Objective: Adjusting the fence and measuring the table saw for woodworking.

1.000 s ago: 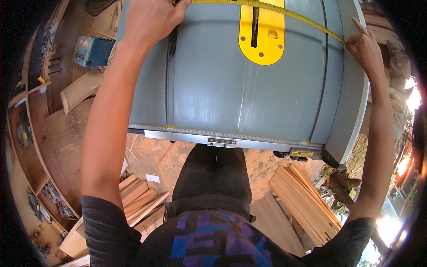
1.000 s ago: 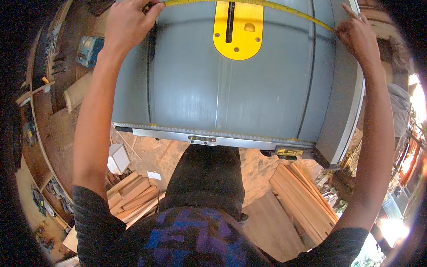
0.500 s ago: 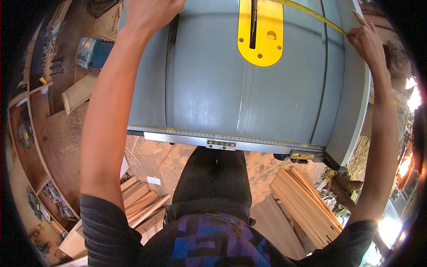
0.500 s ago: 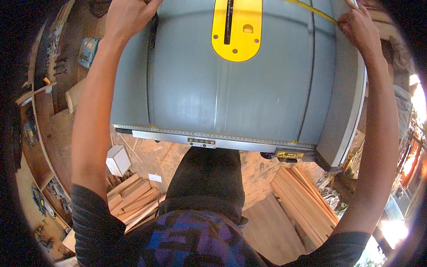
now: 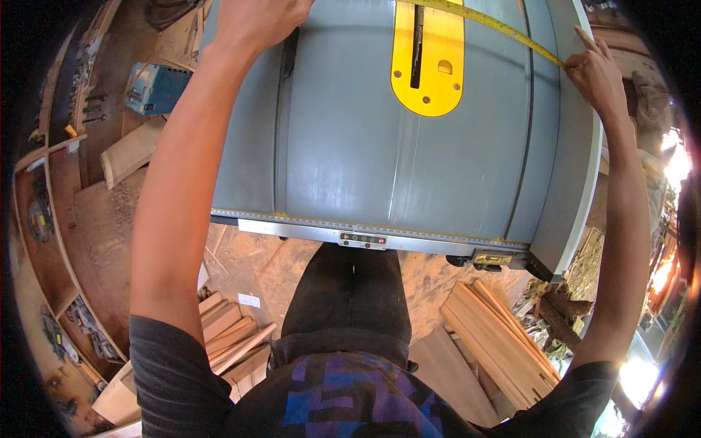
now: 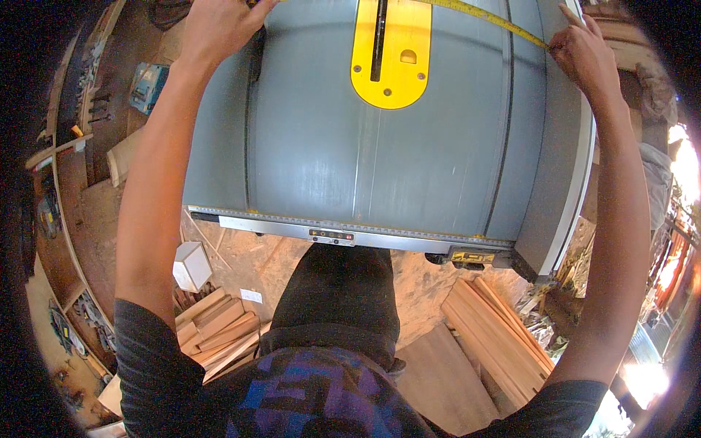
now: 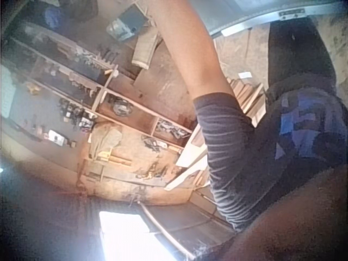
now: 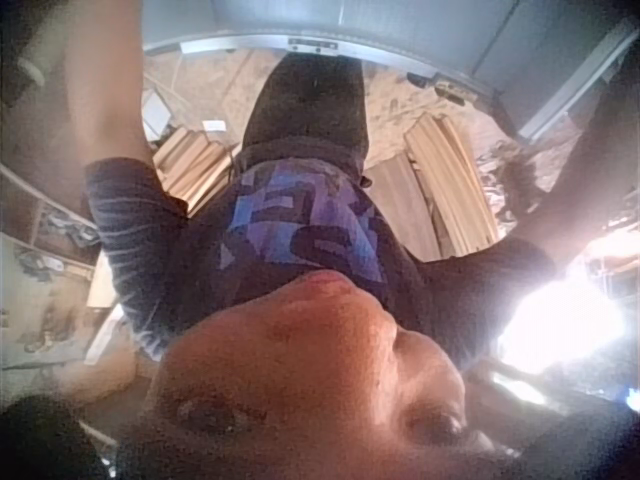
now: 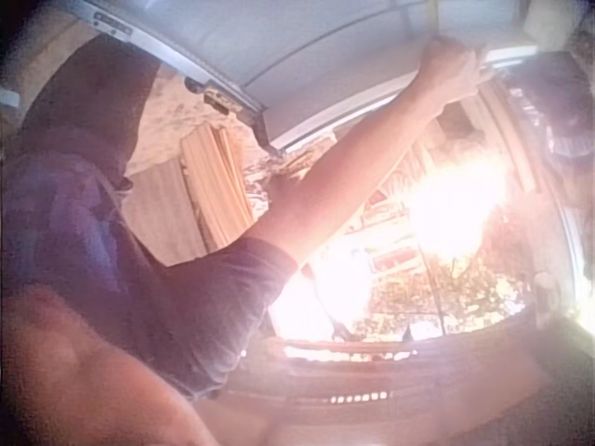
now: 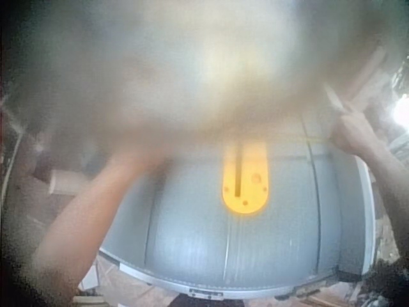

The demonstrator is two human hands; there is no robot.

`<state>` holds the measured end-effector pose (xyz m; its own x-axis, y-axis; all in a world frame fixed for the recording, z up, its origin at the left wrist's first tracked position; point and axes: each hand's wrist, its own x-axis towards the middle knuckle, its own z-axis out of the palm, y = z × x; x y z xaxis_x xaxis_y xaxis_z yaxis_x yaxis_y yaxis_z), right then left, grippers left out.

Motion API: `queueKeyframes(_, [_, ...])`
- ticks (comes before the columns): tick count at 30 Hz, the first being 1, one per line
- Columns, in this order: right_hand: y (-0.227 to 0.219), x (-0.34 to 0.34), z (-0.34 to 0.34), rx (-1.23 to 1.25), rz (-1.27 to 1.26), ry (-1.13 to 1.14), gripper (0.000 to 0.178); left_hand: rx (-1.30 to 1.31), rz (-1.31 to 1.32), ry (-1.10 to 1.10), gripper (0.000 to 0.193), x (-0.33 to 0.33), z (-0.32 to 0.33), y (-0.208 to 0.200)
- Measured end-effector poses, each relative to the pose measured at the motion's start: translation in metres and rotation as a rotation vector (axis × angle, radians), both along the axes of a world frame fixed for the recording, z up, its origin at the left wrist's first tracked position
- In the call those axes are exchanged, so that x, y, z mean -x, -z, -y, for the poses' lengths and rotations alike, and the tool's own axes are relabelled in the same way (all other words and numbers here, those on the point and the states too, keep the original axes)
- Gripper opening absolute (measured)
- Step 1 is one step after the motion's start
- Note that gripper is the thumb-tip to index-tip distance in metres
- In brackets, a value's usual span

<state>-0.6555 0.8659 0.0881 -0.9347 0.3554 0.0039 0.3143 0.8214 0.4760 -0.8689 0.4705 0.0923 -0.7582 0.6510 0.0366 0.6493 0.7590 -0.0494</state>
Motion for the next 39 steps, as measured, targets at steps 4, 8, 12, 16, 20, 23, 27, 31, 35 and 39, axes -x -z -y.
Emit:
queueKeyframes(4, [0.001, 0.002, 0.001, 0.027, -0.014, -0.008, 0.014, 0.023, -0.009, -0.03, 0.036, 0.011, 0.0, 0.007])
queueKeyframes(8, [0.001, 0.0, -0.001, 0.034, 0.017, 0.036, 0.017, -0.021, -0.027, -0.015, 0.036, 0.004, 0.0, 0.005])
queueKeyframes(12, [0.001, -0.022, -0.01, 0.054, -0.091, -0.085, 0.033, -0.097, -0.049, 0.018, 0.036, -0.007, -0.008, -0.003])
queueKeyframes(16, [-0.027, -0.068, 0.053, 0.493, -0.352, -0.201, 0.039, -0.147, -0.011, -0.074, 0.037, 0.002, -0.014, 0.005])
queueKeyframes(20, [-0.058, -0.139, 0.214, 1.59, 0.07, 0.102, 0.038, -0.31, -0.021, 0.542, 0.018, 0.032, 0.013, 0.0])
queueKeyframes(23, [-0.008, -0.208, 0.286, 1.917, 0.321, 0.285, 0.033, -0.282, -0.154, 0.36, 0.02, 0.051, 0.002, 0.038])
queueKeyframes(27, [0.108, -0.322, 0.349, 1.916, 0.133, 0.809, 0.041, -0.31, -0.184, 0.383, 0.02, 0.051, -0.006, 0.04])
queueKeyframes(31, [0.131, -0.337, 0.346, 1.937, -0.604, 1.453, 0.066, -0.305, -0.188, 0.39, 0.018, 0.053, 0.0, 0.037])
queueKeyframes(35, [0.116, -0.317, 0.309, 2.027, -0.947, 1.308, 0.058, -0.278, -0.081, 0.335, 0.018, 0.05, -0.002, 0.032])
queueKeyframes(39, [0.122, -0.3, 0.296, 2.008, -0.75, 1.195, 0.036, -0.299, -0.205, 0.395, 0.019, 0.051, -0.001, 0.033])
